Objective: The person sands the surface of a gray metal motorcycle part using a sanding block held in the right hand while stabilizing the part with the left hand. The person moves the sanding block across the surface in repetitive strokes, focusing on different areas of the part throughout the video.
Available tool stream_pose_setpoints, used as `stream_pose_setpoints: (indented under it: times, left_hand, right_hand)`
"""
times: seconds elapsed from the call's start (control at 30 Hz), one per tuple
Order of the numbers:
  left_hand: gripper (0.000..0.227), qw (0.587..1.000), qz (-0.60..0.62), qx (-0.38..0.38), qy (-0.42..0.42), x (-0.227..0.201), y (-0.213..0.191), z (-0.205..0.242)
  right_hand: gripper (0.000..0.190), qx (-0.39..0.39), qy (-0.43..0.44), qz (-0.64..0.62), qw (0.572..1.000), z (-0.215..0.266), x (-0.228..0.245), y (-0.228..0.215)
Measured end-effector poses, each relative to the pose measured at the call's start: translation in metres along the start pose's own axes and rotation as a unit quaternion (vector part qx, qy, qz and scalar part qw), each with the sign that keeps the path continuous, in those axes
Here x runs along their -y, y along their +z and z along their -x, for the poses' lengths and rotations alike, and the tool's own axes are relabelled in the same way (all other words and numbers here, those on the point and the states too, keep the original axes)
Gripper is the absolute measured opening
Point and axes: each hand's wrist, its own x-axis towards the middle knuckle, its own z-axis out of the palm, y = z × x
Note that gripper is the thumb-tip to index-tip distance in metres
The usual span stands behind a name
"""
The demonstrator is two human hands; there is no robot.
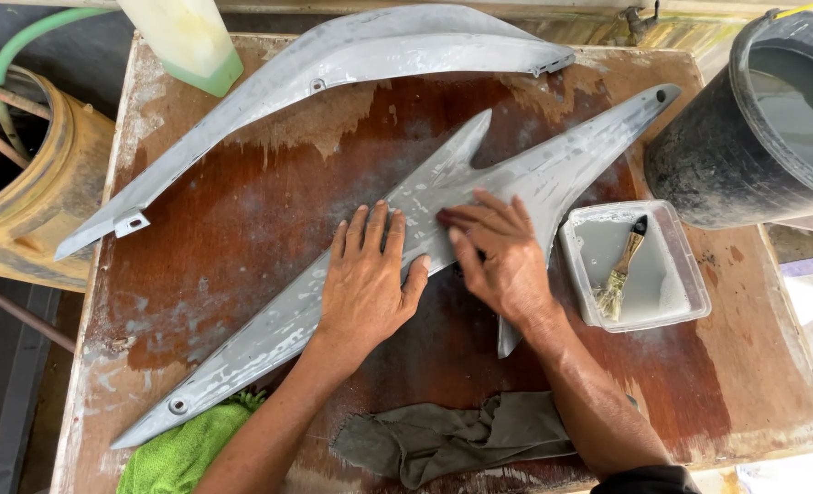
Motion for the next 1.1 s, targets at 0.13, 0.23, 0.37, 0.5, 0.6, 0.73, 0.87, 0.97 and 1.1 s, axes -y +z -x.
stream_pose_setpoints:
  times: [0.13,0.23,0.37,0.5,0.6,0.73,0.87,0.97,1.1]
  left_hand:
    - [0.062,1.000,0.001,0.006,0.003,0.001,-0.001,0.000]
    - [0.068,1.000,0.011,0.012,0.005,0.002,0.002,0.000]
    - [0.070,0.999,0.026,0.031,0.016,0.001,0.000,-0.001]
    - [0.069,0.999,0.030,0.036,0.022,0.000,-0.001,-0.001]
    - [0.070,0.999,0.028,0.036,0.021,0.001,0.000,0.000]
    - [0.069,0.999,0.028,0.031,0.022,0.000,-0.001,0.000]
    - [0.070,0.999,0.027,0.027,0.019,0.001,0.002,0.000]
    - [0.071,0.999,0.031,0.027,0.015,0.001,0.002,0.000]
    - [0.075,0.999,0.040,0.003,-0.001,-0.002,0.000,0.001]
  right_hand:
    - [0.016,-0.012,0.029,0.021,0.999,-0.002,0.010,-0.009]
    - [0.014,0.006,0.006,-0.039,0.999,-0.003,0.015,-0.006]
    - [0.016,-0.003,0.031,0.007,0.999,-0.003,0.008,-0.009]
    - [0.015,-0.008,0.014,-0.015,1.000,0.000,0.008,-0.004]
    - [0.014,-0.004,0.002,-0.019,1.000,-0.001,0.016,-0.003]
    - [0.017,-0.008,0.039,0.018,0.999,-0.004,0.006,-0.008]
    - [0.020,0.005,0.014,0.003,1.000,0.000,0.012,0.001]
    - [0.021,0.034,-0.006,-0.010,0.999,-0.001,0.016,-0.001]
    - [0.024,0.033,0.050,0.043,0.997,-0.007,-0.001,-0.003]
